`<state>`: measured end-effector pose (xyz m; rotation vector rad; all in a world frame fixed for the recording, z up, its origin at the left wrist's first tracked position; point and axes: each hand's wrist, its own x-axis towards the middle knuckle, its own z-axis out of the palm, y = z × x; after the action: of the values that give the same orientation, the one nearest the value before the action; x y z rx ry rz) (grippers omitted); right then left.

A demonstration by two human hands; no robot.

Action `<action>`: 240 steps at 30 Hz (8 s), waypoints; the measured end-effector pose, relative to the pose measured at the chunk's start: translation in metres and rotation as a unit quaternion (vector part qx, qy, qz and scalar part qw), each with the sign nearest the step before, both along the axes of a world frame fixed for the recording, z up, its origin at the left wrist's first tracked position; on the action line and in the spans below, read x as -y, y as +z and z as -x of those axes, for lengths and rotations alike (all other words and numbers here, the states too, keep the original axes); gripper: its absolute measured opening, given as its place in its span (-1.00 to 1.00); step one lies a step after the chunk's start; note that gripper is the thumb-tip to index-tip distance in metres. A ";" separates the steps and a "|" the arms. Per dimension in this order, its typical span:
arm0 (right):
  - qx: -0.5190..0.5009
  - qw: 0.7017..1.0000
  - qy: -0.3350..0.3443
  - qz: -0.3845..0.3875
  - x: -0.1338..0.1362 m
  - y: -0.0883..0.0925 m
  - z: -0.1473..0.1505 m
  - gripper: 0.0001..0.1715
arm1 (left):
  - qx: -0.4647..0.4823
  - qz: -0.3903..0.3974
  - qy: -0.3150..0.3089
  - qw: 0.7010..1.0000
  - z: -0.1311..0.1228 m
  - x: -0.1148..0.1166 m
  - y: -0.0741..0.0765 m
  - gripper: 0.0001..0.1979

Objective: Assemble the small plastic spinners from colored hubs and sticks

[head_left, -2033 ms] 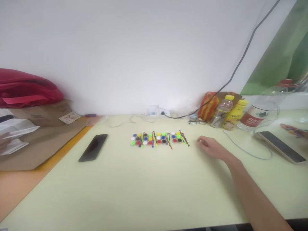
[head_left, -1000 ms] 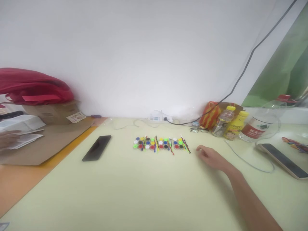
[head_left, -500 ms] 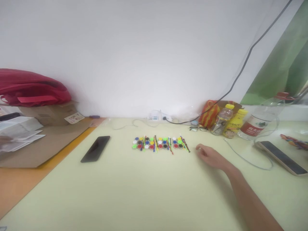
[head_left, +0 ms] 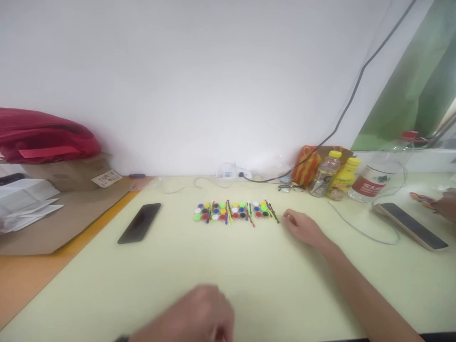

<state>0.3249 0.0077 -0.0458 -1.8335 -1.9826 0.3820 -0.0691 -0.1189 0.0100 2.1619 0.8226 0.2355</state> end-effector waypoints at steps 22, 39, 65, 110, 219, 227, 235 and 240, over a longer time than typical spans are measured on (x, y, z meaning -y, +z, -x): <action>-0.035 0.997 -0.068 -0.024 -0.011 -0.006 0.017 -0.66 | 0.032 -0.178 0.194 0.964 0.020 -0.140 -0.029 -0.54; -0.313 0.946 -0.052 -0.065 -0.020 -0.012 0.008 -0.58 | 0.238 -0.110 0.349 0.900 0.037 -0.160 -0.025 -0.57; -0.522 0.849 -0.075 -0.034 -0.032 -0.015 -0.003 -0.60 | 0.340 -0.005 0.471 0.814 0.061 -0.192 -0.043 -0.60; -0.250 0.960 0.008 -0.124 -0.017 -0.016 0.037 -0.61 | -0.018 -0.222 0.103 0.969 0.004 -0.115 -0.024 -0.61; -0.404 0.914 0.020 0.021 0.048 0.031 0.091 -0.19 | 0.109 -0.284 0.083 0.949 -0.029 -0.103 -0.016 -0.60; -0.243 0.969 -0.008 -0.045 0.024 0.018 0.064 -0.29 | 0.101 -0.236 0.112 0.960 -0.026 -0.113 -0.017 -0.76; -0.121 0.986 -0.022 -0.115 -0.005 -0.001 0.027 -0.58 | 0.014 -0.176 0.071 0.982 -0.023 -0.122 -0.021 -0.66; -0.080 0.982 0.083 -0.150 -0.002 -0.006 0.036 -0.58 | -0.007 -0.197 0.060 0.979 -0.024 -0.122 -0.021 -0.67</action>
<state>0.2892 0.0100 -0.0520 -1.4143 -1.9652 0.2544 -0.0453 0.0033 -0.0108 2.4833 0.9805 0.4792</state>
